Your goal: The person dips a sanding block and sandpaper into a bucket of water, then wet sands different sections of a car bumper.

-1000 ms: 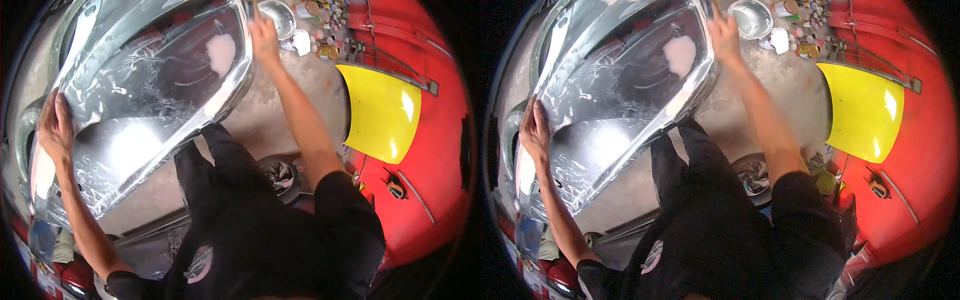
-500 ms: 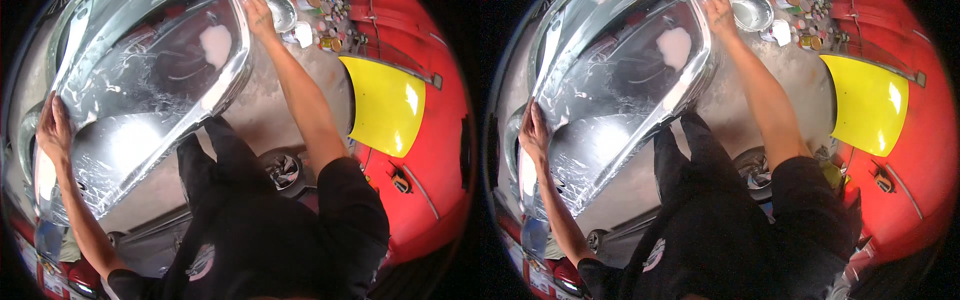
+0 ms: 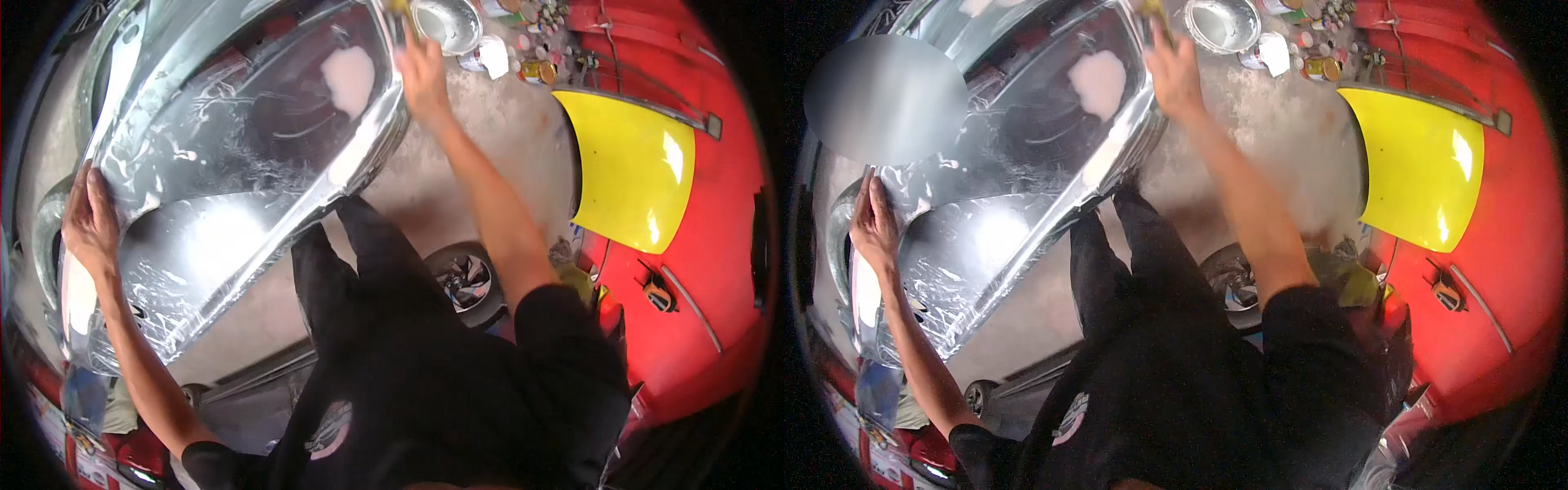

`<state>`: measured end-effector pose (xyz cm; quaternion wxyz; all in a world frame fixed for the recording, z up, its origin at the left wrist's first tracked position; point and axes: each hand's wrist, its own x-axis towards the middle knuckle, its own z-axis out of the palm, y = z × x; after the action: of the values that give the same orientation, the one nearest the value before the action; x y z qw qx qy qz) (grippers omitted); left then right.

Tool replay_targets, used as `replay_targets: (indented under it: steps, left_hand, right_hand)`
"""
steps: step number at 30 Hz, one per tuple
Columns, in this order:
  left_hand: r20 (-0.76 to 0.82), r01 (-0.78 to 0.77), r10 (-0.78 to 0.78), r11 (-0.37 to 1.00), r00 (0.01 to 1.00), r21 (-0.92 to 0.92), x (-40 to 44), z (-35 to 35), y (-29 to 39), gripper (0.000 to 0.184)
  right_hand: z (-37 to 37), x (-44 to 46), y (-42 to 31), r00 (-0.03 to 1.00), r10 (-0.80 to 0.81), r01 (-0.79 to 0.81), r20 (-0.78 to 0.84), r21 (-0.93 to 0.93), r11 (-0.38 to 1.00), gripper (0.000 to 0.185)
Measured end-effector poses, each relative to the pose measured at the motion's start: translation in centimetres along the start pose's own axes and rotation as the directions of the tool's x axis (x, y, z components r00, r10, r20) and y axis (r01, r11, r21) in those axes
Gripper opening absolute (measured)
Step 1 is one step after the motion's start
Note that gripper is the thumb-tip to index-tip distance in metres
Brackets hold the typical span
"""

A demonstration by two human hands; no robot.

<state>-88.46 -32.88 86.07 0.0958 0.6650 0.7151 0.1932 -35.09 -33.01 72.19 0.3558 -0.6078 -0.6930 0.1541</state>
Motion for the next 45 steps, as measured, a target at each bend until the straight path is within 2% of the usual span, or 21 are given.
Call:
replay_targets:
  steps: [5,8,11,14,17,18,19,21,22,25,27,29,31,32,35,37,38,40,41,44,45]
  left_hand:
    - [0.010,0.006,-0.006,1.000,1.000,-0.010,-0.4,-0.3,0.1,0.046]
    - [0.010,-0.023,0.023,1.000,1.000,0.007,-0.4,0.0,-0.7,0.048]
    - [0.000,0.007,-0.007,0.999,1.000,-0.051,0.0,0.2,-0.7,0.048]
    - [-0.004,-0.001,0.001,0.995,1.000,-0.095,-0.5,0.0,-0.2,0.047]
    - [-0.005,-0.001,0.000,0.994,1.000,-0.109,-0.5,-0.1,0.2,0.047]
    - [0.014,0.022,-0.021,0.997,1.000,-0.079,-0.5,-0.3,0.4,0.046]
    - [0.021,0.014,-0.012,0.997,1.000,-0.079,-0.5,-0.2,0.3,0.046]
    - [0.012,0.006,-0.006,1.000,1.000,-0.002,-0.3,-0.1,-0.2,0.046]
    - [0.011,0.034,-0.034,0.999,0.999,-0.042,-0.4,0.0,-0.5,0.046]
    - [-0.013,-0.018,0.017,0.995,1.000,-0.100,-0.4,0.1,-0.4,0.045]
    - [-0.006,0.024,-0.024,0.993,1.000,-0.112,-0.6,-0.1,0.2,0.045]
    - [-0.004,0.046,-0.047,0.991,0.999,-0.128,-0.8,-0.1,0.8,0.047]
    - [0.031,0.056,-0.053,0.989,0.998,-0.139,-0.6,0.0,0.2,0.047]
    - [0.039,0.063,-0.059,0.992,0.997,-0.107,-0.7,0.0,-0.1,0.047]
    - [0.009,0.035,-0.035,0.998,0.999,-0.056,0.0,-0.5,0.0,0.046]
    - [-0.022,-0.026,0.025,1.000,0.999,-0.012,-0.4,-0.4,0.2,0.046]
    - [-0.008,0.023,-0.024,0.996,1.000,-0.083,-0.7,-0.2,0.0,0.046]
    - [0.014,0.045,-0.044,0.993,0.999,-0.107,-0.8,-0.2,-0.3,0.047]
    - [0.031,0.056,-0.053,0.989,0.998,-0.136,-0.6,-0.1,-0.1,0.047]
    - [0.034,0.033,-0.030,0.995,0.999,-0.090,-0.7,0.0,0.0,0.047]
    - [0.014,0.025,-0.023,0.997,1.000,-0.079,-0.5,-0.1,-0.2,0.047]
  right_hand:
    - [0.9,2.3,-0.4,0.990,-0.126,0.120,-0.065,-0.091,0.989,0.044]
    - [1.0,6.2,1.4,0.998,0.061,-0.061,-0.017,0.014,0.998,0.035]
    - [0.6,4.3,0.9,0.994,0.071,-0.059,0.083,-0.149,0.987,0.051]
    - [-0.1,0.0,-1.7,0.997,-0.080,0.080,0.000,0.009,0.997,0.046]
    - [1.5,6.9,0.8,0.996,-0.090,0.085,-0.015,-0.186,0.979,0.046]
    - [3.1,10.0,7.1,0.914,-0.395,0.405,0.086,-0.161,0.900,0.051]
    - [2.5,9.3,5.5,0.919,-0.385,0.394,0.083,-0.165,0.904,0.051]
    - [1.0,7.4,0.9,0.998,0.041,-0.035,0.052,-0.116,0.993,0.033]
    - [0.8,5.8,-0.2,0.999,0.041,-0.041,0.007,-0.048,0.998,0.048]
    - [-0.3,1.6,-2.0,0.985,-0.172,0.171,0.000,-0.129,0.977,0.049]
    - [0.6,4.5,-1.7,0.988,-0.157,0.155,-0.002,-0.176,0.972,0.043]
    - [1.8,9.2,1.1,0.997,0.040,-0.038,0.064,-0.035,0.999,0.033]
    - [2.0,9.9,1.6,0.998,0.028,-0.029,0.049,0.018,0.999,0.035]
    - [0.8,10.2,1.8,0.931,0.212,-0.230,0.297,0.027,0.973,0.045]
    - [-0.4,1.7,-1.4,0.978,0.139,-0.129,0.156,-0.069,0.989,0.051]
    - [-0.7,-0.9,-1.2,0.984,-0.177,0.177,0.004,-0.048,0.983,0.053]
    - [0.0,0.2,0.1,0.985,-0.174,0.170,-0.018,-0.151,0.974,0.053]
    - [0.3,6.0,0.4,0.989,0.101,-0.085,0.110,-0.146,0.986,0.054]
    - [1.7,7.5,3.7,0.996,-0.081,0.083,0.032,-0.072,0.994,0.036]
    - [0.8,7.2,4.1,0.983,-0.089,0.116,0.162,-0.163,0.980,0.055]
    - [0.3,4.2,2.1,0.994,0.002,0.008,0.114,-0.088,0.996,0.054]
